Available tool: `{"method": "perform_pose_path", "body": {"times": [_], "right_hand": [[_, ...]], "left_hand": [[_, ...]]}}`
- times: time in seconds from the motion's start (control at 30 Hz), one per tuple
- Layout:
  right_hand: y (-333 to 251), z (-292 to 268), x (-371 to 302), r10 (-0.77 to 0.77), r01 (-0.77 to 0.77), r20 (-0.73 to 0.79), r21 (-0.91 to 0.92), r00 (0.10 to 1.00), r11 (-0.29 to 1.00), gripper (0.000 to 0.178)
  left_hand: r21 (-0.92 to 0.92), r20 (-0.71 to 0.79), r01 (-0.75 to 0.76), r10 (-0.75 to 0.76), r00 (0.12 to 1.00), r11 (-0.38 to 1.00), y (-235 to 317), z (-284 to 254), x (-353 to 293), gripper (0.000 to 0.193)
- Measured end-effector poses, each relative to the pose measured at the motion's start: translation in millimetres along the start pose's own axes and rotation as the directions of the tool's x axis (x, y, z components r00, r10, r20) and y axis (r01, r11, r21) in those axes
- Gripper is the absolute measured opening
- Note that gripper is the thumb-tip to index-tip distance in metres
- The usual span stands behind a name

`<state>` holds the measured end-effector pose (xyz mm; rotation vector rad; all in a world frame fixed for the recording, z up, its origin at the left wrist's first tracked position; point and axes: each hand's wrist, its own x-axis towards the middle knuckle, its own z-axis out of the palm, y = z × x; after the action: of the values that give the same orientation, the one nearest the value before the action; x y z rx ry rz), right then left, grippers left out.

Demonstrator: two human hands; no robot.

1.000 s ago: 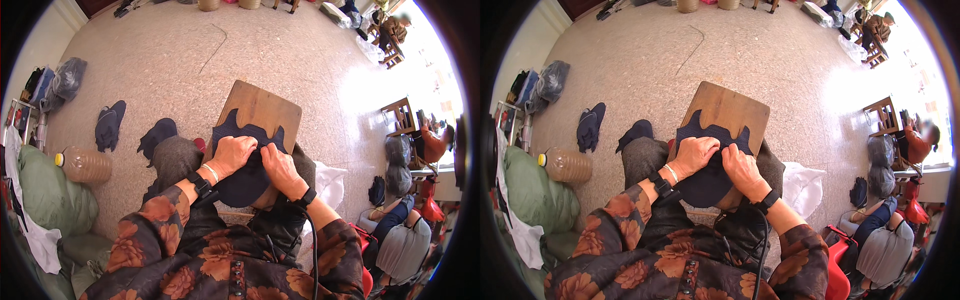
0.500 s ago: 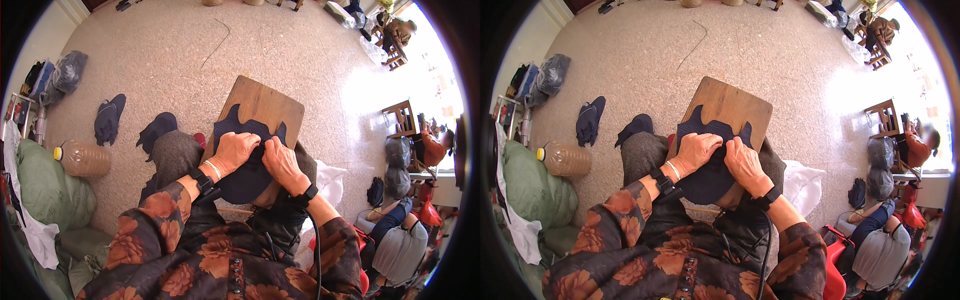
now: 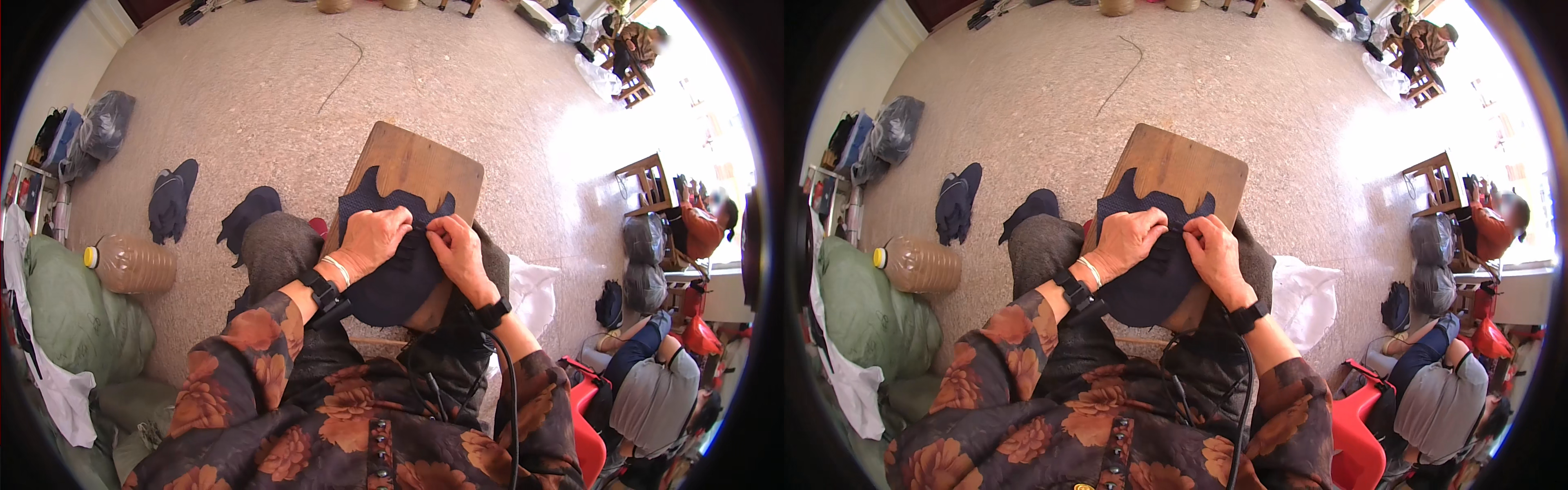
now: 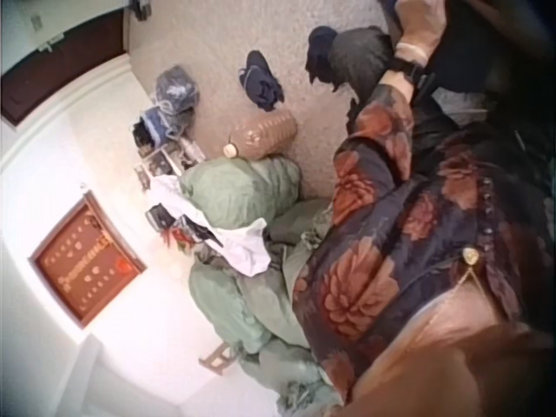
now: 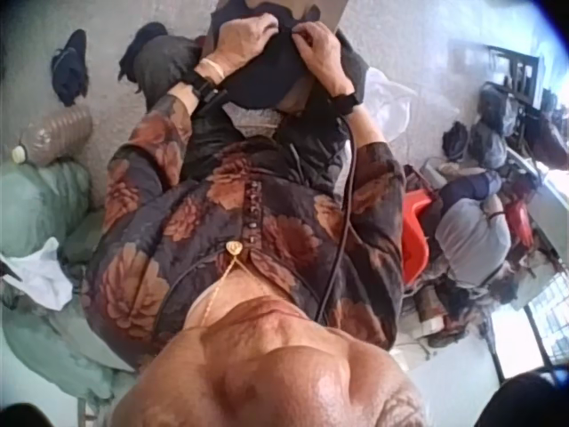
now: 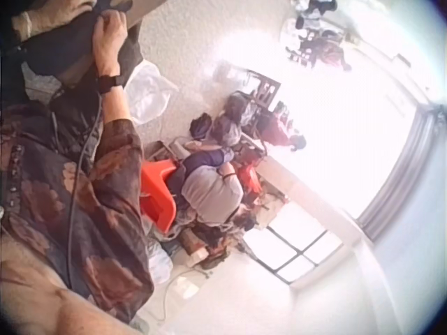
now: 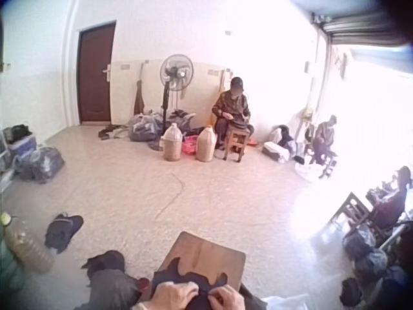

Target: Manually sewing or threading a needle through pre-cut blue shoe upper material on a small wooden work surface.

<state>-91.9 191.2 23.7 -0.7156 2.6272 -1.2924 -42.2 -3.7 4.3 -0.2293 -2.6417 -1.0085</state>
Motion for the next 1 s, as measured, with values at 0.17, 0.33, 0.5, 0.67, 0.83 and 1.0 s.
{"method": "perform_pose_path", "body": {"times": [0.17, 0.33, 0.5, 0.67, 0.83, 1.0], "right_hand": [[3, 6, 5, -0.02, 0.018, -0.021, -0.083, 1.0, 0.996, 0.006], [6, 7, 1, -0.045, 0.041, -0.035, -0.086, 0.998, 0.995, 0.006], [5, 1, -13, -0.057, 0.061, -0.078, 0.046, 0.995, 0.997, 0.012], [8, 2, -19, 0.032, -0.03, -0.024, 0.105, 0.999, 0.994, 0.019], [13, 3, -18, -0.029, 0.032, -0.025, 0.115, 0.999, 0.993, 0.02], [11, 3, -16, -0.048, 0.052, -0.044, 0.098, 0.998, 0.994, 0.02]], "left_hand": [[0.009, 0.126, 0.073, -0.074, 0.989, 0.997, -1, -5, 5, 0.009], [0.047, 0.237, 0.109, -0.117, 0.964, 0.993, -6, -7, 17, 0.009], [0.138, 0.256, 0.044, -0.078, 0.964, 0.99, -9, -2, 20, 0.012], [0.161, 0.263, 0.027, -0.069, 0.962, 0.987, -12, -2, 21, 0.013], [0.151, 0.316, -0.023, -0.026, 0.948, 0.988, -16, -3, 25, 0.021], [0.117, 0.292, 0.026, -0.059, 0.954, 0.993, -13, -4, 21, 0.018]]}}
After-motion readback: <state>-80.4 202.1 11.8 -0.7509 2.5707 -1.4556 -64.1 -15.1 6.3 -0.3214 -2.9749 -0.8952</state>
